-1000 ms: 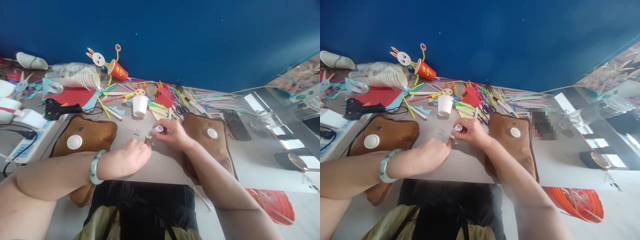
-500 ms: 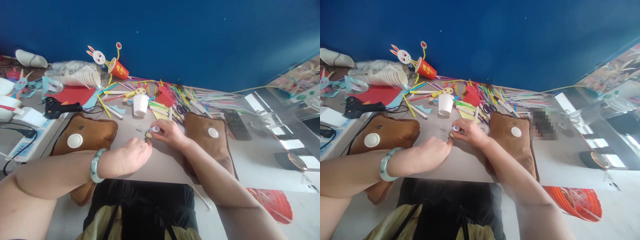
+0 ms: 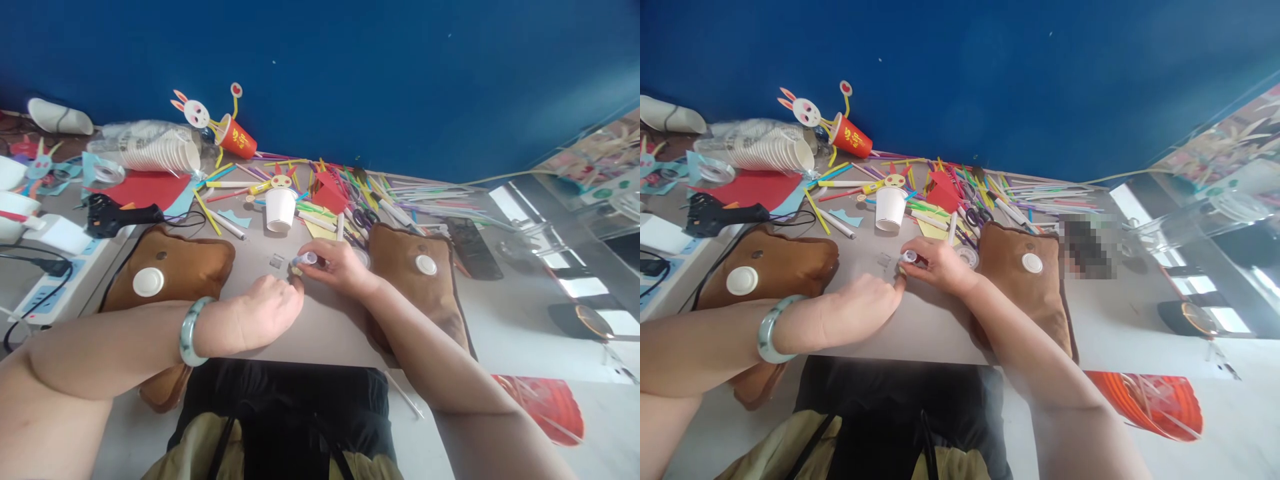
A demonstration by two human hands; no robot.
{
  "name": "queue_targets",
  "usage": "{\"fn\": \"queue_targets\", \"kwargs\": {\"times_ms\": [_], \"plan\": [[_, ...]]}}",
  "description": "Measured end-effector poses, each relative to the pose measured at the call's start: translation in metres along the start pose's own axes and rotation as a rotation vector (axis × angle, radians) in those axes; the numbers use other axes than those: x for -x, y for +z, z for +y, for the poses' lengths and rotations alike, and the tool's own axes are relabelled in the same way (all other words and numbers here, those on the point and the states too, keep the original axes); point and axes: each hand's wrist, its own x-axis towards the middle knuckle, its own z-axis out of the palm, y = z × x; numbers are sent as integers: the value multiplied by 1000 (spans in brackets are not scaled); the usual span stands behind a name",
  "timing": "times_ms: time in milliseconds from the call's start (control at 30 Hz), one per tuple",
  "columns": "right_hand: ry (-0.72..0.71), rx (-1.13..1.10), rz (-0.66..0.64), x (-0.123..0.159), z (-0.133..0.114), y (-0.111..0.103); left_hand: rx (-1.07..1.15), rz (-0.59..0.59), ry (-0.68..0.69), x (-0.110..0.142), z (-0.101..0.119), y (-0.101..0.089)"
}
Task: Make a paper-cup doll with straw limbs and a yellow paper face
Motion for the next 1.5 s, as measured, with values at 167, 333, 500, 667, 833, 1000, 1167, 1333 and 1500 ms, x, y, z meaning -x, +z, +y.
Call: {"fn": "queue_targets", "kwargs": {"times_ms": [167, 333, 500, 667, 833, 1000, 1167, 1333, 1500], "plan": [[78, -18, 69, 0, -6, -7, 13, -9, -4, 1, 0, 0], [98, -76, -69, -1, -7, -12, 23, -31, 15, 3, 0, -4], [84, -17, -44, 0, -3, -10, -11, -50, 44, 6, -3, -10], [111, -41, 4, 1, -5, -12, -3, -47, 52, 6, -3, -9], [128, -70, -89, 0, -4, -15, 7, -39, 26, 4, -1, -3], [107, -26, -21, 0, -3, -19, 22, -46, 35, 5, -2, -4], [146, -81, -54, 0, -8, -22, 9, -37, 32, 6, -1, -3], [154, -99, -139, 1, -5, -22, 1, -47, 8, 7, -1, -3], [157, -89, -68, 0, -7, -23, -10, -38, 22, 10, -3, -9]]}}
